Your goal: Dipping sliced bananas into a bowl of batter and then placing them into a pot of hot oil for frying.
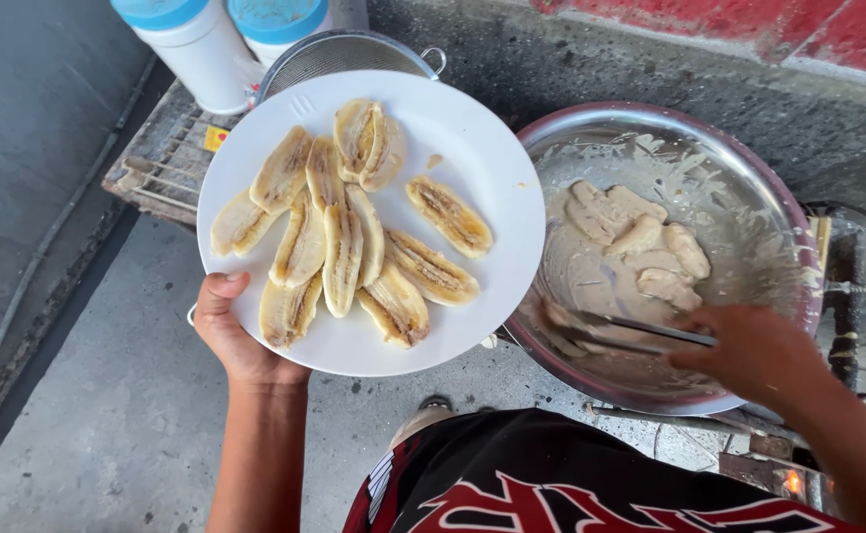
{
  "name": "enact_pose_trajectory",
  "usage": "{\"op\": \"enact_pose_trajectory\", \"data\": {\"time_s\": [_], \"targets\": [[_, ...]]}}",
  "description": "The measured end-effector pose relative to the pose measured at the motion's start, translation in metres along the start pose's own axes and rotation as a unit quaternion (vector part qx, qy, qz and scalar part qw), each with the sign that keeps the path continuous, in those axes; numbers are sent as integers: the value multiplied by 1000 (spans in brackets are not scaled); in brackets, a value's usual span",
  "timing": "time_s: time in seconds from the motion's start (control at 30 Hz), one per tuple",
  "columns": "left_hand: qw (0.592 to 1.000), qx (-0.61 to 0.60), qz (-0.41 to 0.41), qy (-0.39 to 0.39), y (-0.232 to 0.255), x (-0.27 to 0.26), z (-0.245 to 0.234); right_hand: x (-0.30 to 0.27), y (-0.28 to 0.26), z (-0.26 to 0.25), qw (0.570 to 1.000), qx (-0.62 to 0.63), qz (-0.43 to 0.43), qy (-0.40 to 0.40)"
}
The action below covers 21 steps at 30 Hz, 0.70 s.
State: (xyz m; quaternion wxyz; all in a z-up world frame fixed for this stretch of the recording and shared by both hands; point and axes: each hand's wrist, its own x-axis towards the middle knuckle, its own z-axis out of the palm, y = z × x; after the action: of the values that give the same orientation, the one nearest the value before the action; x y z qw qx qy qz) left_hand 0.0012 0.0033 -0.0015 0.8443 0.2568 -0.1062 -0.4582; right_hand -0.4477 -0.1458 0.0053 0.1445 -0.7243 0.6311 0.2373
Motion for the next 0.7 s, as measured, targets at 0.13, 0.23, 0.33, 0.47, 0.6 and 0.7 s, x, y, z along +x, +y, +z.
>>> {"op": "enact_pose_trajectory", "data": {"time_s": [0.13,0.23,0.33,0.47,0.6,0.7], "targets": [[1000,-9,-30,-3,-5,5,1,-18,28,-4,997,-3,70,25],[999,-10,-43,-24,-9,10,7,-25,37,-4,993,-24,117,-1],[997,-11,-54,-50,-14,16,11,-36,15,-6,990,-56,126,-9],[996,-14,-72,-58,-21,19,20,-32,3,6,994,-22,109,12],[996,-3,-75,-44,-28,19,27,-32,6,6,994,47,100,9],[995,-11,-95,-42,-34,19,27,-45,1,-5,986,90,139,-23]]}}
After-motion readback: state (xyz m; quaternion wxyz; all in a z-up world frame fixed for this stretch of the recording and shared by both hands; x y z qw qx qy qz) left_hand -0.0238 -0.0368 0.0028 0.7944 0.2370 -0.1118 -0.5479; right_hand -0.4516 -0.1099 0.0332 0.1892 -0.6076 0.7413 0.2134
